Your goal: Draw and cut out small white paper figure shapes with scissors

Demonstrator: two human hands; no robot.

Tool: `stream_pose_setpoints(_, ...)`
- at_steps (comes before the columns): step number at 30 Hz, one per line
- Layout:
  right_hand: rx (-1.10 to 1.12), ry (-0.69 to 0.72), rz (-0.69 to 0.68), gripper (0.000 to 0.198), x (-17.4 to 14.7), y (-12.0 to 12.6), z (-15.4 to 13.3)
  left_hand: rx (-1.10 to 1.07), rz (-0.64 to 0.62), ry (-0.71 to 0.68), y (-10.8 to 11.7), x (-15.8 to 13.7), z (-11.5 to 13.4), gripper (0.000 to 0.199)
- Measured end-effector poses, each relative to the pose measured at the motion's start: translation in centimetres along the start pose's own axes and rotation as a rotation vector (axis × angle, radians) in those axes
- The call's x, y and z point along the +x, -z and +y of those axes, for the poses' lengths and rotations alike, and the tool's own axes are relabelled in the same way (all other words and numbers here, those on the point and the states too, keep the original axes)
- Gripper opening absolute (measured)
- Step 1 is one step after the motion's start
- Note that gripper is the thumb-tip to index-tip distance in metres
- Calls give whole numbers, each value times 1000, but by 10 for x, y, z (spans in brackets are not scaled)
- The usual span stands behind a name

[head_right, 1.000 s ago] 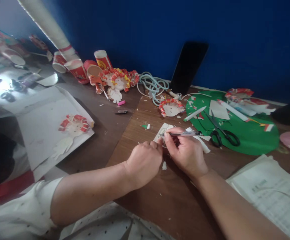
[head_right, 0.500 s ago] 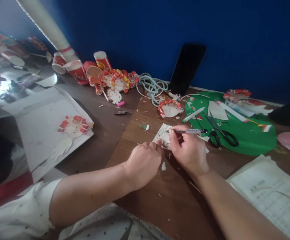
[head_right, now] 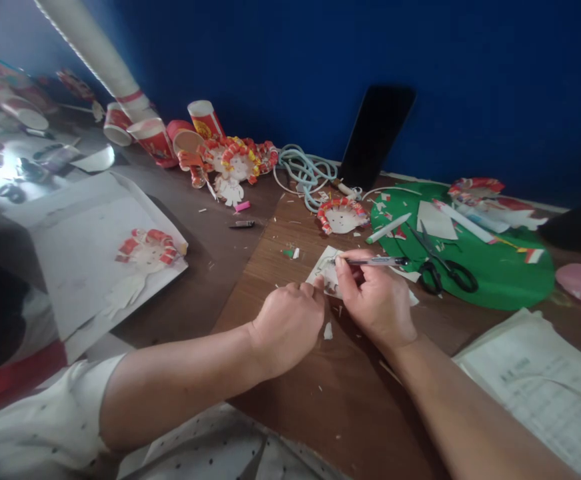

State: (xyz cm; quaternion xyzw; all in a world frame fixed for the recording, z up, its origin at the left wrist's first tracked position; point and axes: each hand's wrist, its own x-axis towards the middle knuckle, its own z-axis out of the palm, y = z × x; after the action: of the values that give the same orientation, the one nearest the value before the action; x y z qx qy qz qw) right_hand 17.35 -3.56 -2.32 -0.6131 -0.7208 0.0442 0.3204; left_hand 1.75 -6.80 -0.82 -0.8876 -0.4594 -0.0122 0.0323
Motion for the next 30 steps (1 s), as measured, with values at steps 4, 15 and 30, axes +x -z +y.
stream_pose_setpoints(4, -16, 37, 10, 26, -1, 1, -2, -19, -2, 2, 1, 0, 0, 36)
stream_pose_setpoints(15, -24, 80, -4, 27, -4, 2, -8, -34, -4, -5, 2, 1, 0, 36)
stream_pose_setpoints(30, -17, 35, -1, 24, -3, 3, -10, -32, 7, 12, 1, 1, 0, 38)
